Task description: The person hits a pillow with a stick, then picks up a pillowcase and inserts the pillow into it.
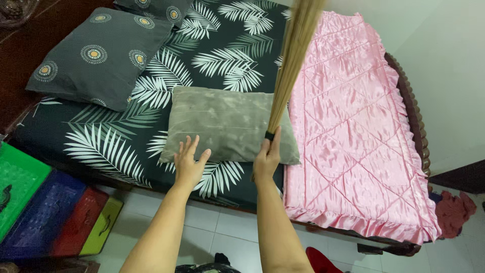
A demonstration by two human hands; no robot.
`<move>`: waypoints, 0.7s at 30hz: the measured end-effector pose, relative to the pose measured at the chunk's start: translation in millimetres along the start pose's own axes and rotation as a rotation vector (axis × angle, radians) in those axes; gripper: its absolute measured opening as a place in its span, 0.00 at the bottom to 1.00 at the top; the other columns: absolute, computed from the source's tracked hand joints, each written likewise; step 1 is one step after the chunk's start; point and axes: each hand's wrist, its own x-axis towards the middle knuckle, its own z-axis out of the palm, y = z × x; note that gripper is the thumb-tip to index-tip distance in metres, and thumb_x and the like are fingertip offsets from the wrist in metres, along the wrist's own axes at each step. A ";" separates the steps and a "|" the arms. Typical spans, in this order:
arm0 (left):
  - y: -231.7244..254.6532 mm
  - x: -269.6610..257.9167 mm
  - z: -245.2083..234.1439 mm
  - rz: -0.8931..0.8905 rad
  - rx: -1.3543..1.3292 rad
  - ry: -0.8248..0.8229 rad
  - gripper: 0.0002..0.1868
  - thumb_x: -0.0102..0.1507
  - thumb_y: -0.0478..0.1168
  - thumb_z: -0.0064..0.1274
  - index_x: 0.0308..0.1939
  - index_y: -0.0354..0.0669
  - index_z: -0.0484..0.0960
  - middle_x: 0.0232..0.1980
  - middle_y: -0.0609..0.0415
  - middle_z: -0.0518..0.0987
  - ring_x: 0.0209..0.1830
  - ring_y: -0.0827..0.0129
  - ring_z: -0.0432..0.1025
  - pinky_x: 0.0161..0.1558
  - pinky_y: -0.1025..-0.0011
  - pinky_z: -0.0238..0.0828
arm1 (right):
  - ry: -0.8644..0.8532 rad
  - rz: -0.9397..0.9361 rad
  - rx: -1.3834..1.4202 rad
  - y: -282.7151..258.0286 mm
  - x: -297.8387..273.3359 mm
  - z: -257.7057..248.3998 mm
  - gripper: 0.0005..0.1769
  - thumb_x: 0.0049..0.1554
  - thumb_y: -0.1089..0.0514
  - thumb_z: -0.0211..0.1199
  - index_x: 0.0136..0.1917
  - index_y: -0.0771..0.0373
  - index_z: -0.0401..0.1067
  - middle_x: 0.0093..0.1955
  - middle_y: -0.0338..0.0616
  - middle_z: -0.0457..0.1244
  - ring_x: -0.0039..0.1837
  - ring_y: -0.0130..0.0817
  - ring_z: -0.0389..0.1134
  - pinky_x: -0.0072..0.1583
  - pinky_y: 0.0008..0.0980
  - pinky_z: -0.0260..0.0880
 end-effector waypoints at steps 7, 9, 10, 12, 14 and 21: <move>-20.6 12.0 -12.6 -0.006 0.023 -0.017 0.38 0.64 0.61 0.50 0.76 0.55 0.64 0.82 0.45 0.53 0.83 0.50 0.41 0.76 0.44 0.29 | -0.401 0.345 -0.628 161.7 -41.5 17.6 0.35 0.64 0.48 0.51 0.82 0.38 0.49 0.60 0.62 0.67 0.61 0.59 0.70 0.61 0.46 0.69; -31.9 10.2 -17.4 0.013 0.049 0.008 0.38 0.64 0.61 0.51 0.76 0.55 0.64 0.82 0.45 0.54 0.83 0.50 0.42 0.76 0.45 0.30 | -0.422 0.383 -0.633 191.9 -47.7 20.4 0.35 0.61 0.48 0.53 0.81 0.38 0.53 0.58 0.61 0.68 0.60 0.57 0.72 0.61 0.44 0.70; -36.5 14.3 -21.0 0.038 0.069 0.032 0.39 0.64 0.61 0.51 0.76 0.54 0.65 0.81 0.44 0.54 0.83 0.49 0.43 0.76 0.45 0.32 | -0.423 0.422 -0.622 197.2 -47.9 20.9 0.35 0.62 0.48 0.52 0.81 0.38 0.51 0.58 0.60 0.68 0.59 0.56 0.71 0.60 0.45 0.69; -45.6 20.4 -28.9 0.010 0.054 0.036 0.39 0.64 0.61 0.52 0.76 0.54 0.65 0.82 0.45 0.55 0.83 0.50 0.43 0.76 0.45 0.32 | -0.428 0.465 -0.617 195.1 -40.3 29.9 0.35 0.62 0.49 0.51 0.81 0.37 0.50 0.58 0.59 0.68 0.58 0.56 0.71 0.60 0.46 0.69; -52.2 19.1 -33.8 -0.029 0.038 0.031 0.39 0.63 0.61 0.52 0.75 0.54 0.65 0.82 0.46 0.55 0.83 0.50 0.44 0.76 0.45 0.33 | -0.359 0.290 -0.578 182.0 -31.3 43.5 0.34 0.63 0.49 0.52 0.81 0.41 0.53 0.57 0.61 0.69 0.58 0.57 0.71 0.58 0.46 0.70; -65.0 28.4 -56.3 -0.034 0.028 0.029 0.38 0.63 0.60 0.52 0.75 0.54 0.65 0.82 0.47 0.54 0.83 0.49 0.42 0.76 0.43 0.31 | -0.152 -0.269 -0.169 57.1 -8.6 81.4 0.30 0.67 0.56 0.57 0.81 0.51 0.56 0.62 0.59 0.69 0.58 0.46 0.72 0.55 0.40 0.70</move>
